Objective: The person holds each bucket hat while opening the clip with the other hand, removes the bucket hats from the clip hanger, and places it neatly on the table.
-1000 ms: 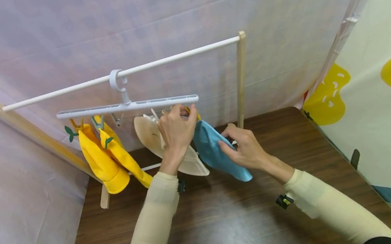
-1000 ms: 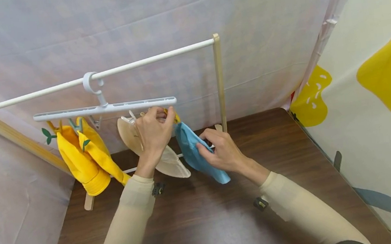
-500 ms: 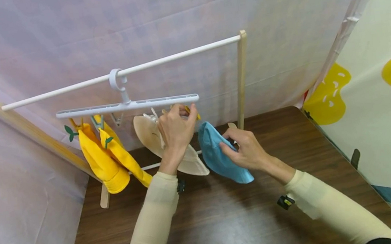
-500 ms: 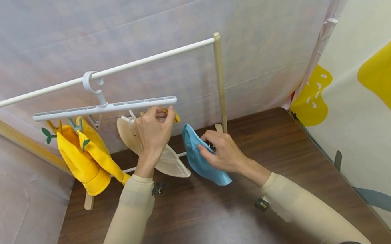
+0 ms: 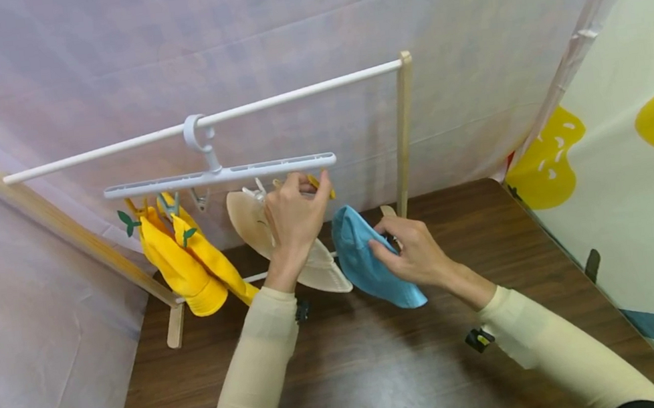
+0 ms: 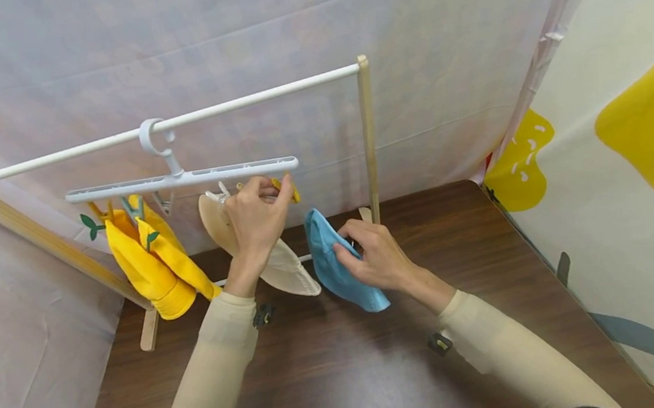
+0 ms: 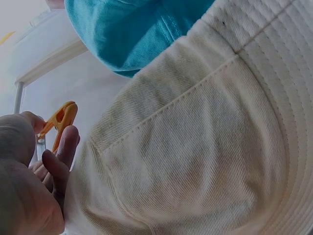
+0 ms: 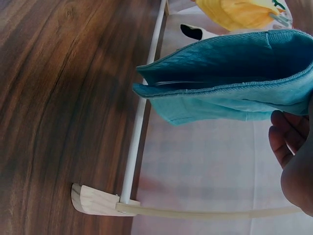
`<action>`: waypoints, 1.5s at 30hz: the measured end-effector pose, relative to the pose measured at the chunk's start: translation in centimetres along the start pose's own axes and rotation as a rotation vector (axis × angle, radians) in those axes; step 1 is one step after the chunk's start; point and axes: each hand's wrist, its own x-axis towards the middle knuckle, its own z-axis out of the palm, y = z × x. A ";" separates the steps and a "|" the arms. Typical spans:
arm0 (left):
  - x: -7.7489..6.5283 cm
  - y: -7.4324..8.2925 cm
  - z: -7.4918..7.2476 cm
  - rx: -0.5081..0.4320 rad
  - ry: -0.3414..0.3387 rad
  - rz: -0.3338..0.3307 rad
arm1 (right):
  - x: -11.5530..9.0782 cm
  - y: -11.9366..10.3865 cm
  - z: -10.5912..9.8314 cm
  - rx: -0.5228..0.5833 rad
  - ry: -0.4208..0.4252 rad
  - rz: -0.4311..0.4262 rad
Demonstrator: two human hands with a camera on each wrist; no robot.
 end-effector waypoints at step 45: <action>-0.2 -0.1 -0.1 -0.080 -0.033 0.230 | -1.3 0.5 -0.9 -0.003 0.005 -0.003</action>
